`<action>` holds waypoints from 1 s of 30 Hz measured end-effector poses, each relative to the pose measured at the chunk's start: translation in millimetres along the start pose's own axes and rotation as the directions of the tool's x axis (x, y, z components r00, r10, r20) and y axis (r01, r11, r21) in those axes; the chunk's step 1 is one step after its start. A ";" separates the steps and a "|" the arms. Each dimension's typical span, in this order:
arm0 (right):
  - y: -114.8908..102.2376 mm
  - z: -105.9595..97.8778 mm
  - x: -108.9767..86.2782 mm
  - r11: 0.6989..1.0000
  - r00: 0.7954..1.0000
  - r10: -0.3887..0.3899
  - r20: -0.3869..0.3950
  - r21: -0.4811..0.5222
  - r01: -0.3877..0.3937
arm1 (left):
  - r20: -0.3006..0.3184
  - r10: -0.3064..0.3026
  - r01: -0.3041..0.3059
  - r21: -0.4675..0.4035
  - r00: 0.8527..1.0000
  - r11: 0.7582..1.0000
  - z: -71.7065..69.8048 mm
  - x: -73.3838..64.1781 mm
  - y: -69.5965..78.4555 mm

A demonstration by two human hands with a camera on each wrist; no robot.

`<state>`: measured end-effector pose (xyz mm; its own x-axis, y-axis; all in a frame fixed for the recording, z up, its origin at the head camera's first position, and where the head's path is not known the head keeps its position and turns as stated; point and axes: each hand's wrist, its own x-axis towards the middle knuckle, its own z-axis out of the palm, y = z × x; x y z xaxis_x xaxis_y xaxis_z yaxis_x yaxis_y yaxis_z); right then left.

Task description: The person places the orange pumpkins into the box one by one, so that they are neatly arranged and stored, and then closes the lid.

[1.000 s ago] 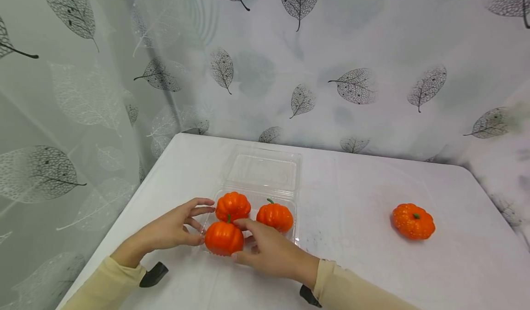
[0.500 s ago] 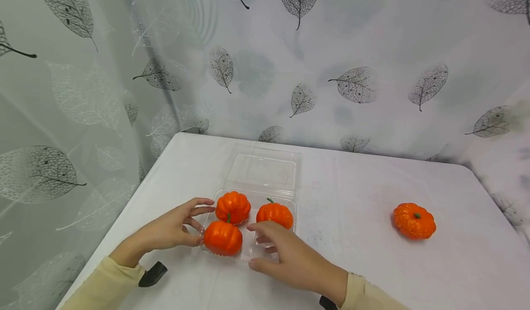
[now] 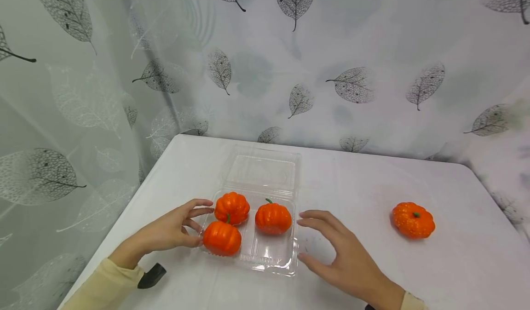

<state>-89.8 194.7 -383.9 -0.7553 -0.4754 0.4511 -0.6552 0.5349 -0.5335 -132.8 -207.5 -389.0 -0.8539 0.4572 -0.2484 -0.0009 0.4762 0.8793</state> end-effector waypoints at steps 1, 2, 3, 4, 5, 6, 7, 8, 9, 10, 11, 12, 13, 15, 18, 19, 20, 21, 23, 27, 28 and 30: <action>3.6 -4.9 -3.2 1.000 1.000 0.008 -0.013 -0.023 -0.009 | 0.000 -0.002 0.002 0.000 1.000 1.000 0.0 -0.2 0.4; 7.5 -9.8 -6.4 0.999 1.000 0.014 -0.027 -0.044 -0.015 | 0.000 -0.003 0.003 -0.001 1.000 1.000 0.1 -0.4 0.6; 10.9 -14.9 -9.4 0.997 0.999 0.030 -0.032 -0.064 -0.032 | 0.000 -0.004 0.004 -0.004 1.000 1.000 0.2 -0.6 0.5; 14.9 -20.2 -11.9 0.996 0.999 0.034 -0.042 -0.087 -0.038 | 0.000 -0.004 0.004 -0.005 1.000 1.000 0.3 -0.7 0.6; 18.7 -25.5 -14.4 0.993 0.998 0.047 -0.044 -0.107 -0.051 | -0.001 -0.004 0.004 -0.006 1.000 1.000 0.3 -0.8 0.7; 22.5 -30.9 -16.7 0.989 0.997 0.056 -0.047 -0.132 -0.062 | -0.001 -0.005 0.005 -0.006 1.000 1.000 0.4 -1.0 0.8; 26.5 -36.4 -18.8 0.985 0.997 0.065 -0.048 -0.158 -0.072 | -0.002 -0.005 0.005 -0.006 1.000 1.000 0.4 -1.1 0.9; 30.3 -41.8 -20.7 0.981 0.996 0.070 -0.050 -0.180 -0.078 | -0.004 -0.005 0.005 -0.005 1.000 1.000 0.5 -1.1 1.0; 33.9 -47.0 -22.6 0.976 0.996 0.077 -0.053 -0.200 -0.086 | -0.004 -0.004 0.004 -0.005 1.000 1.000 0.5 -1.1 1.0; 37.5 -52.0 -24.4 0.973 0.995 0.078 -0.058 -0.214 -0.088 | -0.005 -0.004 0.004 -0.004 1.000 1.000 0.6 -1.2 1.3; 40.6 -56.8 -26.5 0.970 0.995 0.083 -0.061 -0.225 -0.095 | -0.005 -0.005 0.005 -0.006 1.000 1.000 0.7 -1.3 1.4; 43.7 -61.5 -28.4 0.967 0.994 0.089 -0.068 -0.232 -0.102 | -0.004 -0.005 0.005 -0.008 1.000 1.000 0.9 -1.4 1.5; 47.0 -66.0 -30.1 0.965 0.993 0.088 -0.078 -0.242 -0.104 | -0.005 -0.006 0.006 -0.010 1.000 1.000 1.0 -1.3 1.5; 53.6 -74.7 -33.2 0.958 0.991 0.093 -0.096 -0.264 -0.115 | -0.003 -0.006 0.006 -0.014 1.000 1.000 1.4 -1.2 1.5; 64.9 -87.6 -35.5 0.947 0.989 0.092 -0.119 -0.297 -0.124 | -0.002 -0.004 0.004 -0.018 1.000 1.000 1.7 -0.8 1.2; 69.0 -91.7 -35.5 0.942 0.988 0.095 -0.126 -0.309 -0.130 | -0.002 -0.003 0.003 -0.019 1.000 1.000 1.5 -0.9 0.9; 73.1 -95.5 -35.4 0.941 0.986 0.100 -0.129 -0.311 -0.137 | -0.001 -0.001 0.001 -0.021 1.000 1.000 1.4 -1.0 0.6; 77.1 -99.2 -35.4 0.939 0.985 0.109 -0.132 -0.311 -0.145 | -0.001 0.000 0.000 -0.022 1.000 1.000 1.1 -1.0 0.3; 85.3 -105.7 -36.4 0.936 0.980 0.145 -0.136 -0.302 -0.181 | 0.001 0.004 -0.004 -0.026 1.000 1.000 1.0 -0.9 -0.2; 101.1 -118.4 -38.4 0.931 0.965 0.239 -0.109 -0.259 -0.259 | 0.004 0.010 -0.010 -0.033 1.000 0.999 0.6 -1.3 -1.0; 105.3 -121.1 -39.2 0.928 0.960 0.263 -0.099 -0.248 -0.280 | 0.005 0.012 -0.012 -0.033 1.000 0.999 0.5 -1.4 -1.2; 113.5 -126.0 -41.1 0.919 0.949 0.304 -0.080 -0.239 -0.314 | 0.006 0.014 -0.014 -0.033 1.000 0.999 0.3 -1.5 -1.4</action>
<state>-134.6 363.0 -372.8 -0.9172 -0.2330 0.3231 -0.3675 0.8078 -0.4609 -131.4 -208.6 -390.1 -0.8508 0.4684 -0.2383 -0.0060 0.4446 0.8957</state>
